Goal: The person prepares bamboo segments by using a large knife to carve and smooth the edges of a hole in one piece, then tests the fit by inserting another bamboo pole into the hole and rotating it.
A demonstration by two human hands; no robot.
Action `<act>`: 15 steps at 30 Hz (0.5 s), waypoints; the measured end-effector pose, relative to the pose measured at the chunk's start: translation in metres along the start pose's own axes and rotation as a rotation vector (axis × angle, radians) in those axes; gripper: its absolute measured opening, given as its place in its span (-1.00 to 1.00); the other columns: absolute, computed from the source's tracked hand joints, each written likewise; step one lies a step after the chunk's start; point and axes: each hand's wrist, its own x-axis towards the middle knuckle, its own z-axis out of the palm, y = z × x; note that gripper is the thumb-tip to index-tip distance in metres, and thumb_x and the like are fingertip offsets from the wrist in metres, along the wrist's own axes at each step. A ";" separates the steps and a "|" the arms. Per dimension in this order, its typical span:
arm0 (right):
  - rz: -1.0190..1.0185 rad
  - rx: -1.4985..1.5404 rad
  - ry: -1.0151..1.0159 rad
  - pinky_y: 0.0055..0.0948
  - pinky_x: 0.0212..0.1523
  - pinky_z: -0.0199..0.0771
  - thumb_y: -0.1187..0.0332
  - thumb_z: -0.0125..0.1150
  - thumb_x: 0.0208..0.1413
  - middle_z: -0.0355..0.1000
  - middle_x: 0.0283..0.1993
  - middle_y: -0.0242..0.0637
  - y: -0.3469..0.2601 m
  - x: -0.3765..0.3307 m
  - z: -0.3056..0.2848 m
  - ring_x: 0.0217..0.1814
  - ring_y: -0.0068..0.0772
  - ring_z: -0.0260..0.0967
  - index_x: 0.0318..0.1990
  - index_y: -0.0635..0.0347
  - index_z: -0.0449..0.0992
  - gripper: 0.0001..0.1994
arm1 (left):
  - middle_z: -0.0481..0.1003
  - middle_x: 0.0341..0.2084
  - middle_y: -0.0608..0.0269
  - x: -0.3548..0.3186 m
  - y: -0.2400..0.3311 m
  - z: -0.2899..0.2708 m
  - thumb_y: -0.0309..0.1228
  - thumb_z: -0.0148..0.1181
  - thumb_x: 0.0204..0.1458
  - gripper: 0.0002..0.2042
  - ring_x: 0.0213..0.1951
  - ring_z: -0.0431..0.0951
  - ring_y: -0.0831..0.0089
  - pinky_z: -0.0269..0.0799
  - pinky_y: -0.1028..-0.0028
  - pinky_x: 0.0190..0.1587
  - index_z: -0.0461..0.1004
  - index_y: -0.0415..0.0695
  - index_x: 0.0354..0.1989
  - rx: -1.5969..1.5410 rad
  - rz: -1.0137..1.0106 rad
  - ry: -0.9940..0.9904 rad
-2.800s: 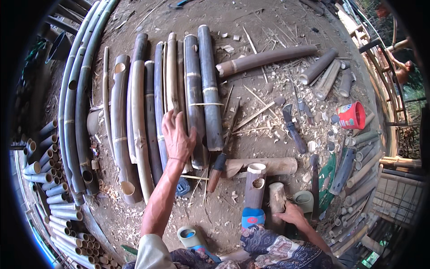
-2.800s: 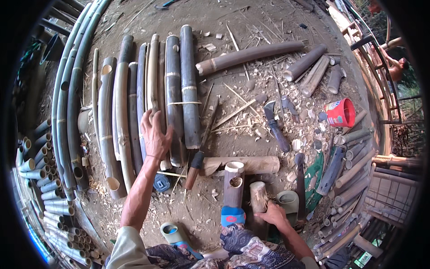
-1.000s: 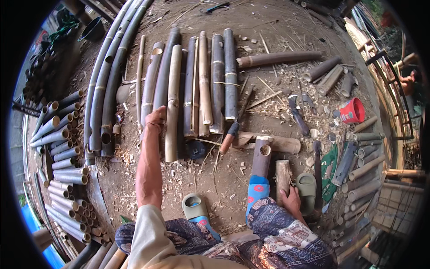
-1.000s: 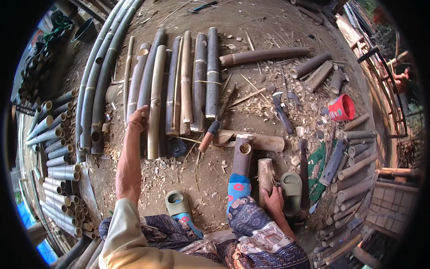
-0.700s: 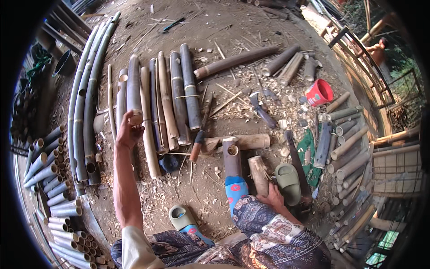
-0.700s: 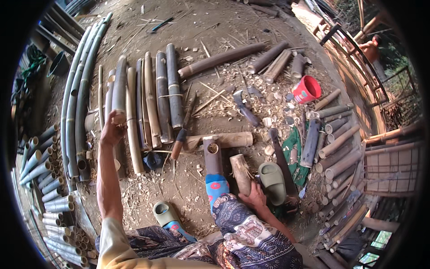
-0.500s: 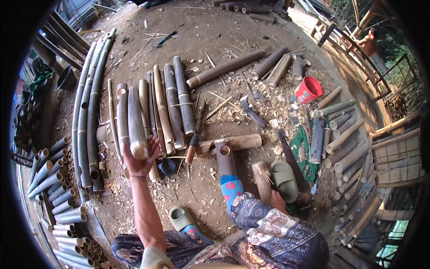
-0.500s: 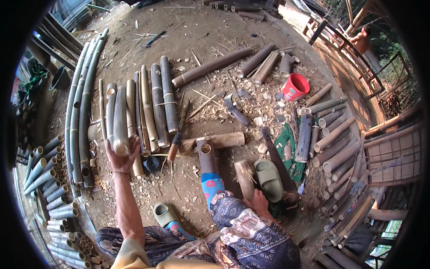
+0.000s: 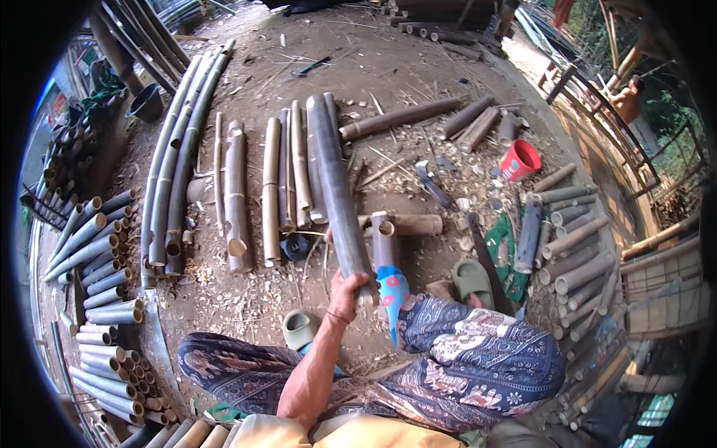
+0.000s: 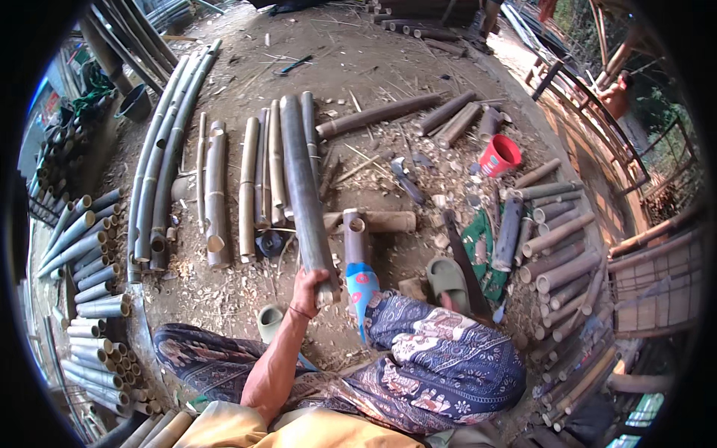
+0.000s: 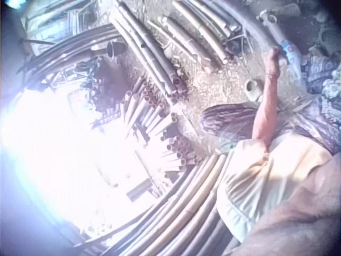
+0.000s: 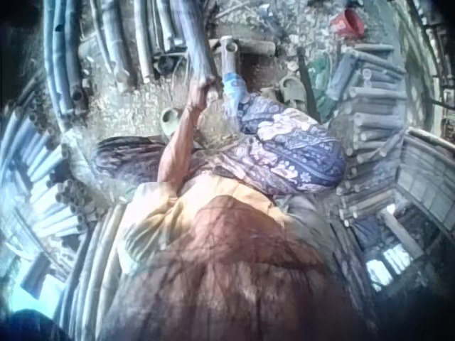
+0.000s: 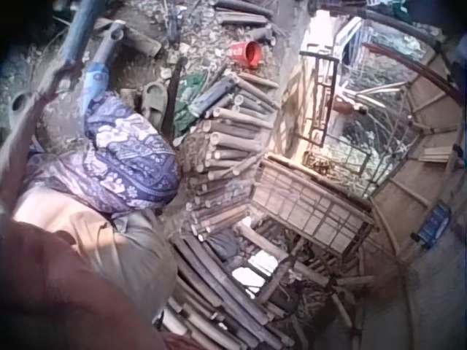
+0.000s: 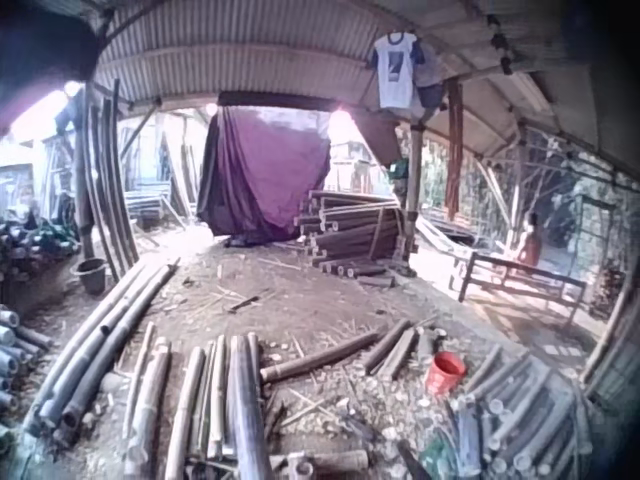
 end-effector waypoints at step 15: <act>0.119 1.363 -0.548 -0.22 -0.34 0.60 -0.08 0.15 0.10 0.50 -0.27 -0.22 -0.196 0.110 -0.006 -0.35 -0.28 0.53 -0.11 0.19 0.43 -0.52 | 0.51 -0.12 0.10 -0.055 -0.085 0.008 -0.04 0.38 -0.09 -0.21 0.00 0.47 0.30 0.40 0.37 0.06 0.24 -0.34 0.21 0.518 -0.197 -0.421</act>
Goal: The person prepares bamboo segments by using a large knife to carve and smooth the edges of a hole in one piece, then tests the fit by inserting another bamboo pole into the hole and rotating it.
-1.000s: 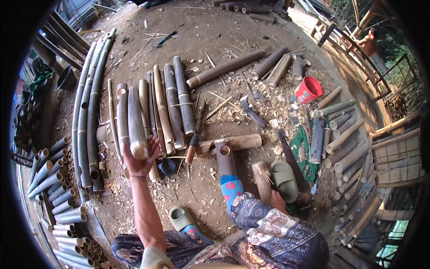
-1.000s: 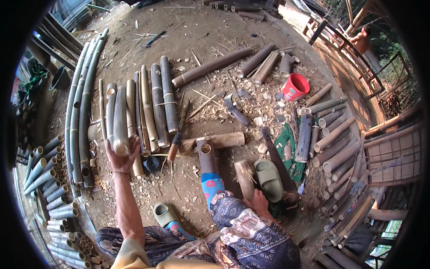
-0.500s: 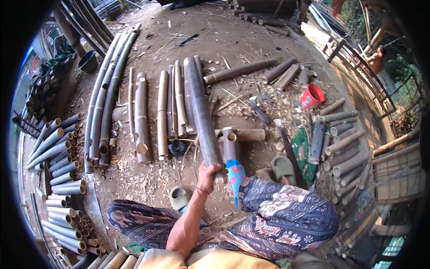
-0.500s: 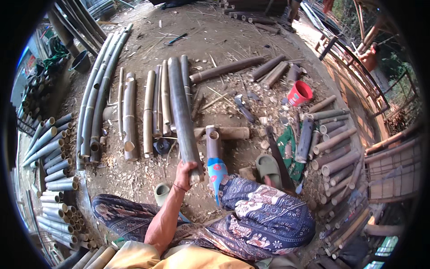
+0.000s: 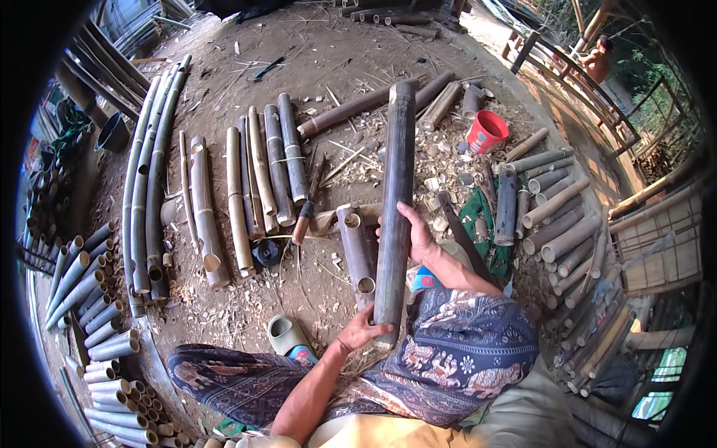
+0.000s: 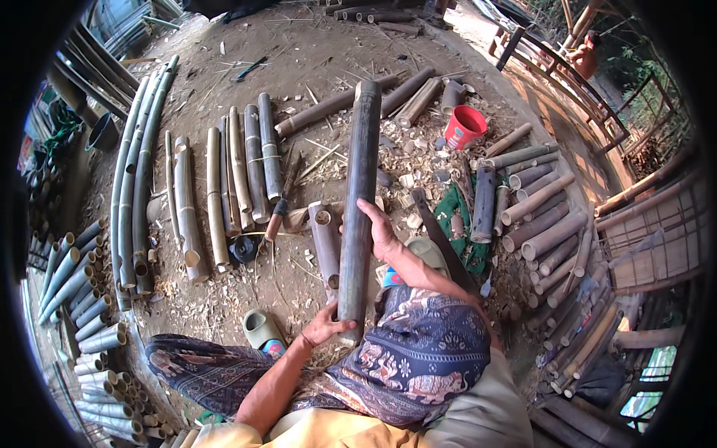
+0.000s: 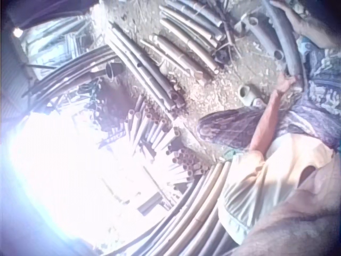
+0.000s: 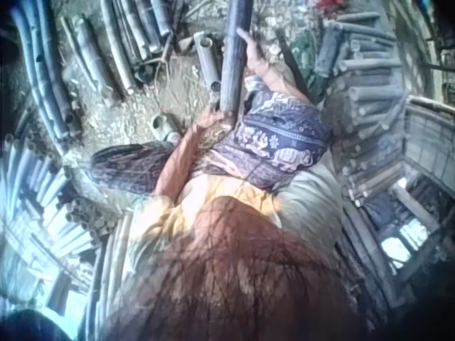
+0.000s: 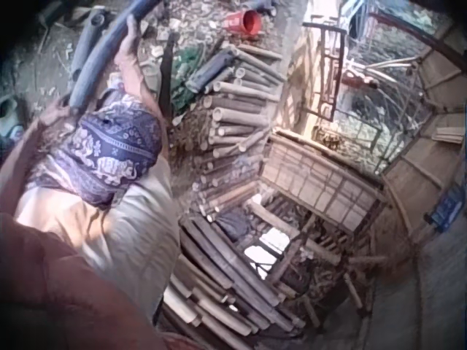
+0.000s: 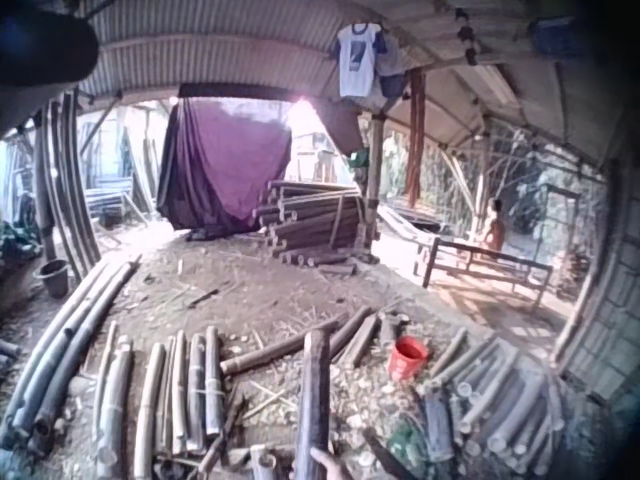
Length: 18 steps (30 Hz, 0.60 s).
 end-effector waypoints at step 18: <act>-0.196 -0.834 0.358 -0.09 0.06 0.32 -0.08 0.21 0.04 0.32 0.03 0.23 0.135 0.006 -0.078 0.10 0.15 0.32 0.23 0.36 0.11 -0.21 | 0.53 -0.27 0.05 0.117 0.004 -0.074 -0.26 0.46 -0.24 -0.35 -0.30 0.57 0.32 0.53 0.38 -0.20 0.31 -0.35 -0.01 0.089 -0.058 0.682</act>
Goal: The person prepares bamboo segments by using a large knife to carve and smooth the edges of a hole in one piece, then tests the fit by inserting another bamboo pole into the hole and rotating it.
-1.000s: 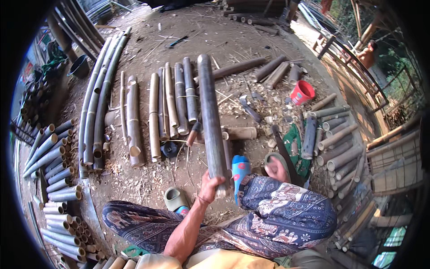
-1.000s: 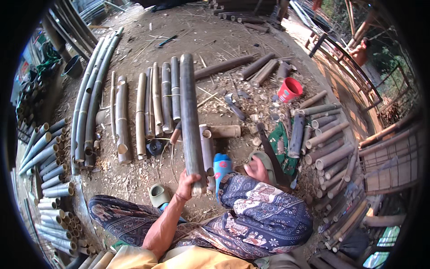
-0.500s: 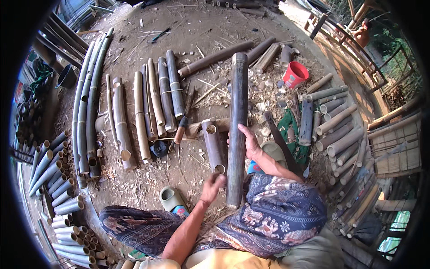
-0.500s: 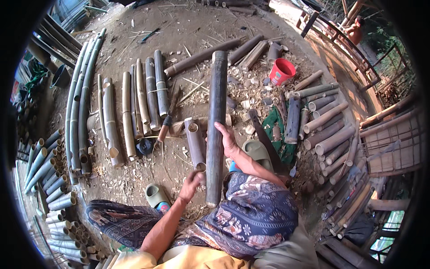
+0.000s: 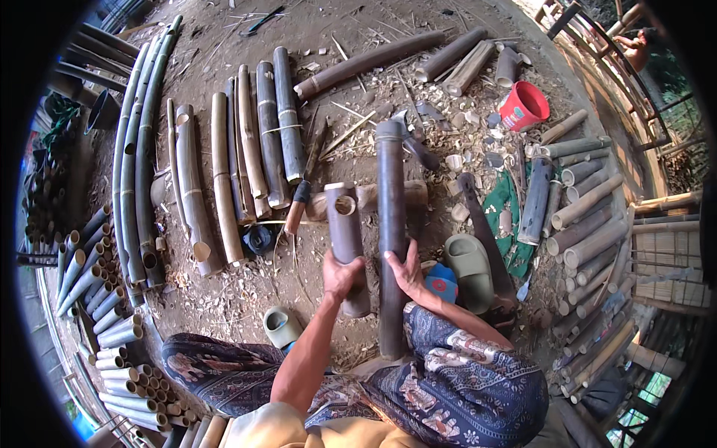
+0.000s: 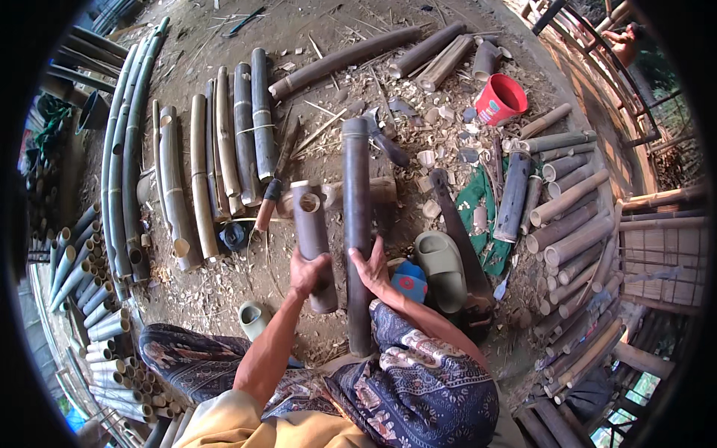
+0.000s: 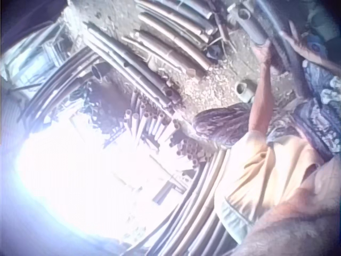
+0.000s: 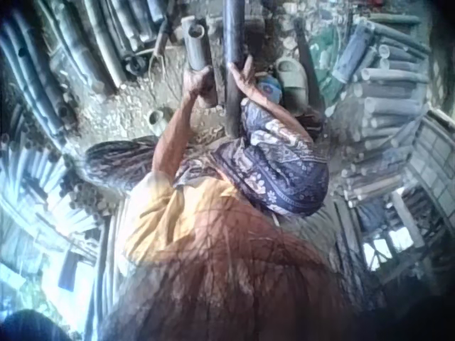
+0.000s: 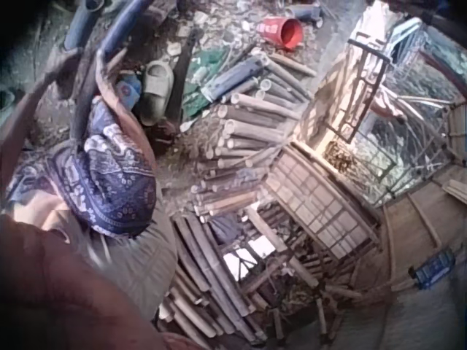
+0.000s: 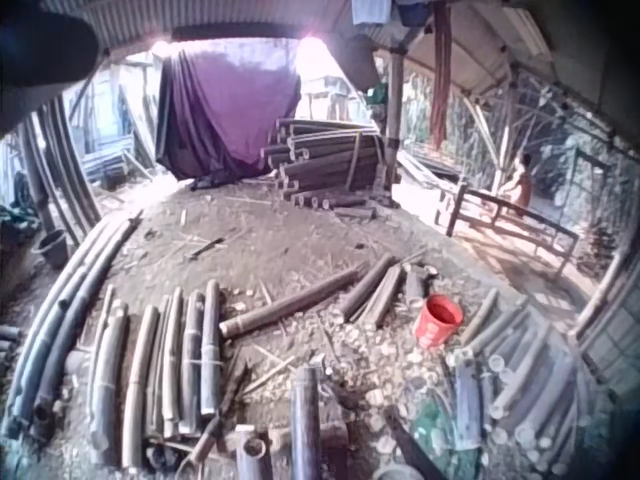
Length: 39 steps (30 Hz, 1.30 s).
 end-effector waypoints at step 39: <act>0.122 -0.011 -0.993 -0.35 0.31 0.15 -0.09 0.40 -0.07 0.24 0.24 0.03 -0.102 0.072 -0.058 0.31 -0.25 0.16 0.35 0.38 0.00 0.00 | -0.07 0.36 -0.11 0.022 0.147 -0.020 -0.09 0.39 -0.13 -0.01 0.37 -0.01 0.03 -0.04 0.11 0.38 -0.11 -0.13 0.41 0.892 0.690 0.013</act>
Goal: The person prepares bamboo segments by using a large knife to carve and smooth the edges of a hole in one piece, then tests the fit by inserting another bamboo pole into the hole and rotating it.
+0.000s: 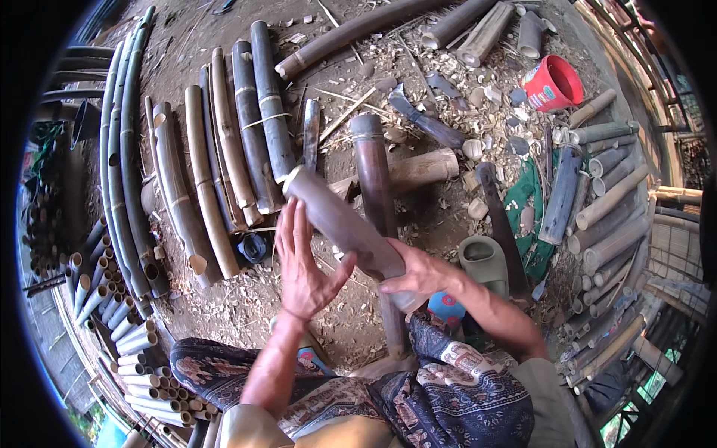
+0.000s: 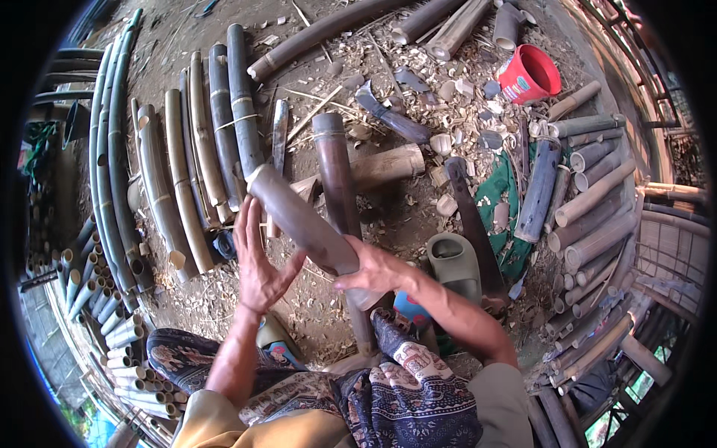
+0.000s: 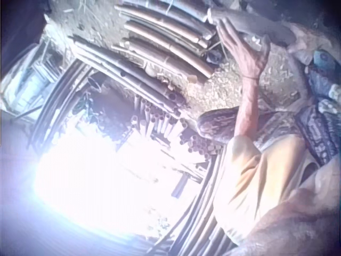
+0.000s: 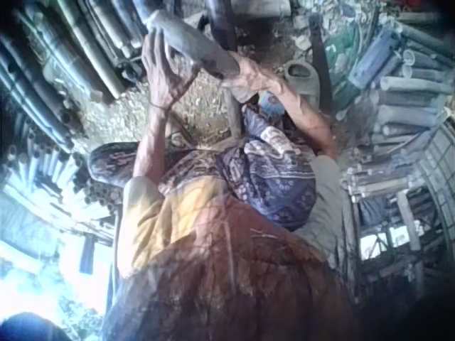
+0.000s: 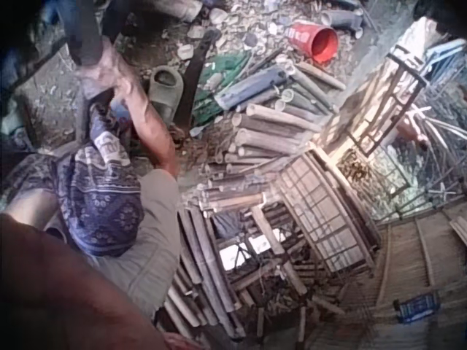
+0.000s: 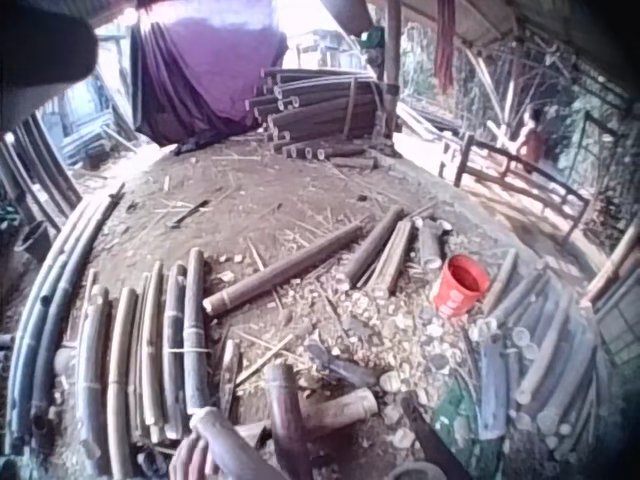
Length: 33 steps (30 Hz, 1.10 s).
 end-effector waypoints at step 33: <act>0.122 -0.074 0.426 -0.18 0.21 0.27 0.20 0.46 -0.18 0.22 0.17 0.12 0.068 0.034 0.019 0.24 0.09 0.22 0.21 0.36 0.12 -0.17 | 0.41 -0.02 -0.17 -0.005 -0.007 0.085 -0.08 0.58 -0.41 0.03 0.02 0.46 0.02 0.36 0.17 0.08 0.10 -0.31 0.22 -0.299 -0.871 -0.052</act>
